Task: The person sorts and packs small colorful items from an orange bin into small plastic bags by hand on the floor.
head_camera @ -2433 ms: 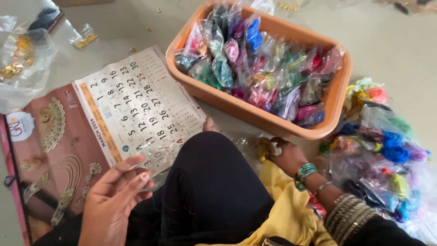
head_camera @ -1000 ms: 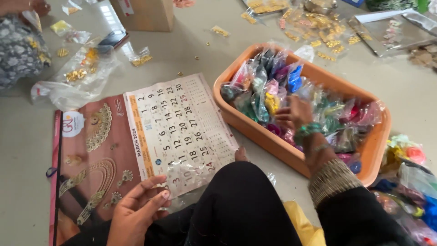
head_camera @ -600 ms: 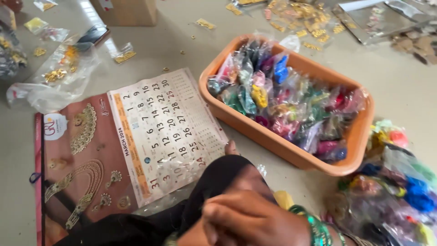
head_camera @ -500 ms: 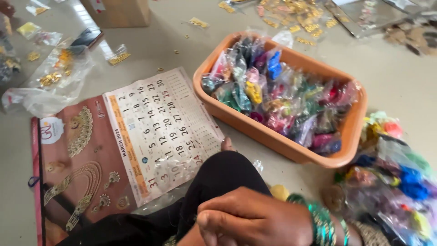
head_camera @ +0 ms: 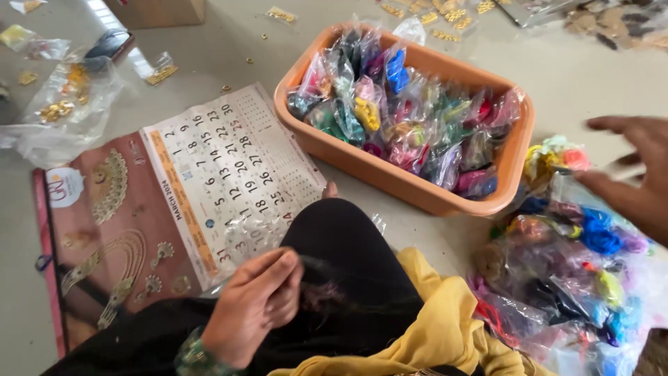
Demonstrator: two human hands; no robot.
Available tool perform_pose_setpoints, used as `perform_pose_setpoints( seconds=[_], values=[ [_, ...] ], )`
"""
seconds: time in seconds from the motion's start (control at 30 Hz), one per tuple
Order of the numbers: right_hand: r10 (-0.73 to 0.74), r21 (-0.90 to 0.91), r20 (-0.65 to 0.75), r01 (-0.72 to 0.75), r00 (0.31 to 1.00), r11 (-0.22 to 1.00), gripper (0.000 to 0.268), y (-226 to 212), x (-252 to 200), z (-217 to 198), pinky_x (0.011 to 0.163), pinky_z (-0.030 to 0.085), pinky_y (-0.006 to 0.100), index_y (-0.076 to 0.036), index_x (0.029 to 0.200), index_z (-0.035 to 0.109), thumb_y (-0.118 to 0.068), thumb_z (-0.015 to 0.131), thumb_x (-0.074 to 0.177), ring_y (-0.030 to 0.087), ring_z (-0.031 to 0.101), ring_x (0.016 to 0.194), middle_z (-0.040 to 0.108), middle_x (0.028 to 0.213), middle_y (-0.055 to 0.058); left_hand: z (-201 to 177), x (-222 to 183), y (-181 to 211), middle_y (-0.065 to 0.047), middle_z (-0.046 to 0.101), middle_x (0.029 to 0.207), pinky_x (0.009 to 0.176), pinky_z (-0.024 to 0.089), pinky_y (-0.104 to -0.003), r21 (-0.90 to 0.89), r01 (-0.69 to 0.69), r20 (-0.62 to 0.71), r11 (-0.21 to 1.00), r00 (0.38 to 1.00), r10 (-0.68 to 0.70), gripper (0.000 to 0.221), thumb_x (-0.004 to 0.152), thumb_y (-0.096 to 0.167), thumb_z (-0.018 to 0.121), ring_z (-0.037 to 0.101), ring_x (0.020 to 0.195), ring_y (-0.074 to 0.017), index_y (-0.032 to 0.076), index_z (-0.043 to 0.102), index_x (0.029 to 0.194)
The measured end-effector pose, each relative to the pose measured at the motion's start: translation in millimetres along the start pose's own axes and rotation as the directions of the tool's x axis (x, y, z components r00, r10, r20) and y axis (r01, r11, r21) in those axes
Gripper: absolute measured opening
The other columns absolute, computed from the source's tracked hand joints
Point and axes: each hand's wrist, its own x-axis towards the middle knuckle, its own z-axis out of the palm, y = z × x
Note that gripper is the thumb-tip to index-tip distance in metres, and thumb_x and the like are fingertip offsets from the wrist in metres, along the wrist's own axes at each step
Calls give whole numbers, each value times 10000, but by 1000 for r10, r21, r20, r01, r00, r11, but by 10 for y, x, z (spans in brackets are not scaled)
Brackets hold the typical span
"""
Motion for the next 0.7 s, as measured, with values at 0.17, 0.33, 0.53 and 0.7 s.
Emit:
perform_pose_setpoints(
  seconds=[0.17,0.33,0.53,0.7],
  values=[
    [363,-198,683,-318,634,927,338,-1887,-628,585,746,584,270,-58,1099,765,-209,876,818,145,732,834,795,884,66,466,82,-31,33,389,557,437,329,-249,6,-12,92,1000,996,11,318,1070,228,529,385,447,-82,21,546,829],
    [-322,659,694,-387,644,645,235,-1659,-807,864,773,626,257,-33,1097,761,-157,730,900,74,737,835,785,934,33,429,-36,73,-75,535,662,477,480,-343,76,-289,-128,954,946,296,215,1015,156,576,534,550,-188,-14,622,891],
    [-71,312,734,-242,676,919,275,-361,-430,-264,553,650,314,-46,1091,847,-163,751,862,154,743,648,813,815,109,34,198,-359,-133,643,828,632,576,-404,14,-236,-162,972,958,235,244,1091,174,582,645,715,-236,-51,641,1018],
    [321,37,629,-440,708,897,253,1974,-442,-1167,644,635,428,27,1043,818,-93,801,820,266,715,752,765,927,184,648,299,-299,-60,735,1132,695,581,-373,143,64,-220,988,975,-31,387,908,162,596,716,860,-222,50,669,1271]
  ],
)
